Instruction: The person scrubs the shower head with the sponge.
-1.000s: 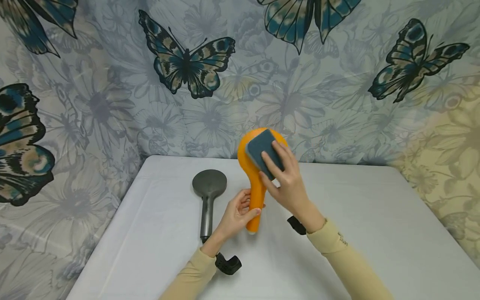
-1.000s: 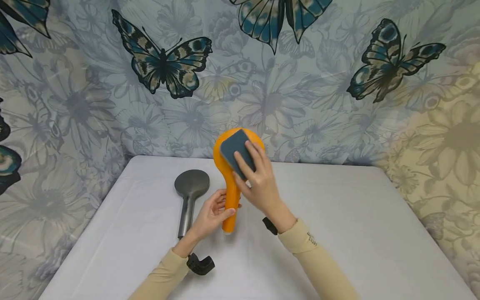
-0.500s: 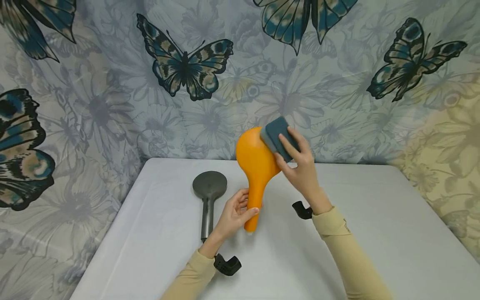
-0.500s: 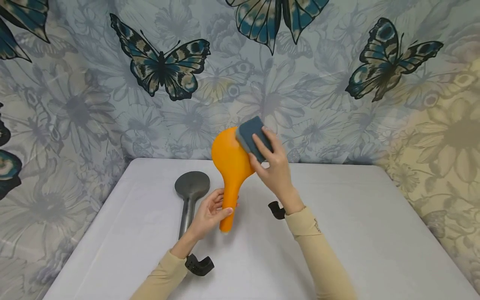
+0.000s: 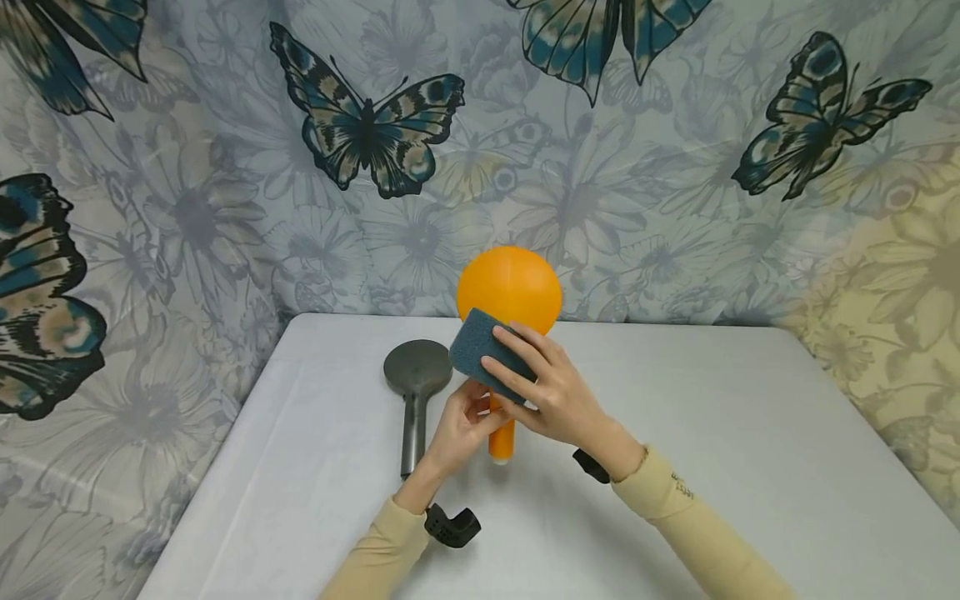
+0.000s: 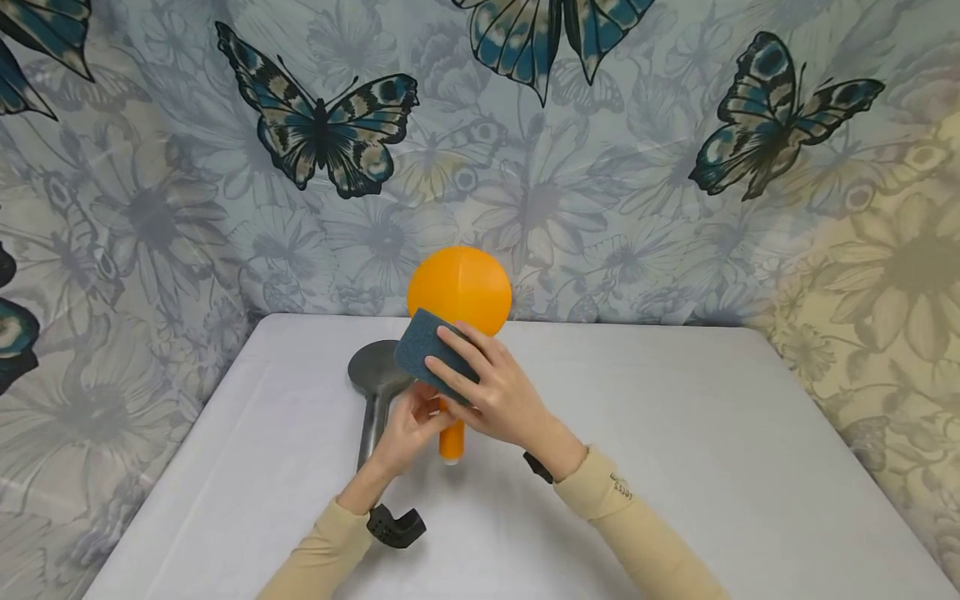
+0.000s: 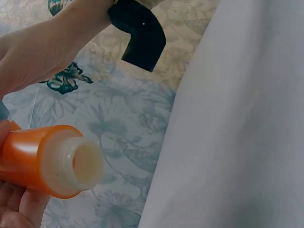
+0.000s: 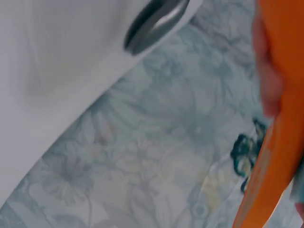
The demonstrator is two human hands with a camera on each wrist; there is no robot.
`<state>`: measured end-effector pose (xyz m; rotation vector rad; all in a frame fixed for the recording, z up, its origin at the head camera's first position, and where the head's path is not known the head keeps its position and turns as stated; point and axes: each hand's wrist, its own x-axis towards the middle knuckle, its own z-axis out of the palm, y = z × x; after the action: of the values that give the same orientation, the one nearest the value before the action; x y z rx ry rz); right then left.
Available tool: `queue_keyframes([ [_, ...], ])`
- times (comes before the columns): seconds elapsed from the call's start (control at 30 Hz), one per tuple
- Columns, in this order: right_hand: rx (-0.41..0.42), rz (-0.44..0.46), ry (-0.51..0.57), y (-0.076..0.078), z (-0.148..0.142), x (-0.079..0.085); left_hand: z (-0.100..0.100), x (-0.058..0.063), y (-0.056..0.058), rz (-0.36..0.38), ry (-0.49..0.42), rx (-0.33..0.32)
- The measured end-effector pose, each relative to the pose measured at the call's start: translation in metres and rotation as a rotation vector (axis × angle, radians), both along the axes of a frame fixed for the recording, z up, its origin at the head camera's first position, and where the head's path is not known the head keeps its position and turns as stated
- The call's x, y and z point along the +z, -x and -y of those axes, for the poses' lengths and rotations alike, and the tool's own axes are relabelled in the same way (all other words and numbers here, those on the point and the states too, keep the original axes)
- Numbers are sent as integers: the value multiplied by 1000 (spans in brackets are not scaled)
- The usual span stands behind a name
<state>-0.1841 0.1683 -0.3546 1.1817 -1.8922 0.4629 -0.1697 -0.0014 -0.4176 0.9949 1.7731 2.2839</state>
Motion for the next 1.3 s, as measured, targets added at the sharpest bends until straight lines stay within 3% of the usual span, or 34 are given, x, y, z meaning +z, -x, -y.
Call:
queue_keyframes([
  [0.1, -18, 5, 65, 10, -9, 8, 0, -1, 0, -22, -21, -30],
  [0.27, -112, 83, 352, 33, -28, 22, -1, 0, -2, -19, -34, -68],
  [0.4, -186, 101, 469, 33, -26, 21, -1, 3, -4, 17, -31, -76],
  [0.53, -154, 37, 405, 21, -15, 12, 0, 4, -3, 1, -28, -60],
  [0.7, 32, 9, 143, 8, -15, 4, 2, 8, 0, -2, -41, -30],
  [0.77, 75, 15, 102, 9, -21, 4, 3, 9, 0, -2, -38, -36],
  [0.87, 59, 33, 166, 20, -32, 8, 3, 9, 0, -5, -26, -53],
  [1.0, -16, 111, 369, 36, -43, 17, 3, 8, -2, 14, -7, -71],
  [1.13, -92, 173, 514, 39, -40, 24, 5, 8, -2, 31, 21, -74],
  [1.2, -109, 154, 498, 35, -31, 24, 5, 8, -2, 26, 36, -62],
  [1.3, -73, 100, 326, 23, -11, 20, 5, 7, -2, 9, 52, -25],
])
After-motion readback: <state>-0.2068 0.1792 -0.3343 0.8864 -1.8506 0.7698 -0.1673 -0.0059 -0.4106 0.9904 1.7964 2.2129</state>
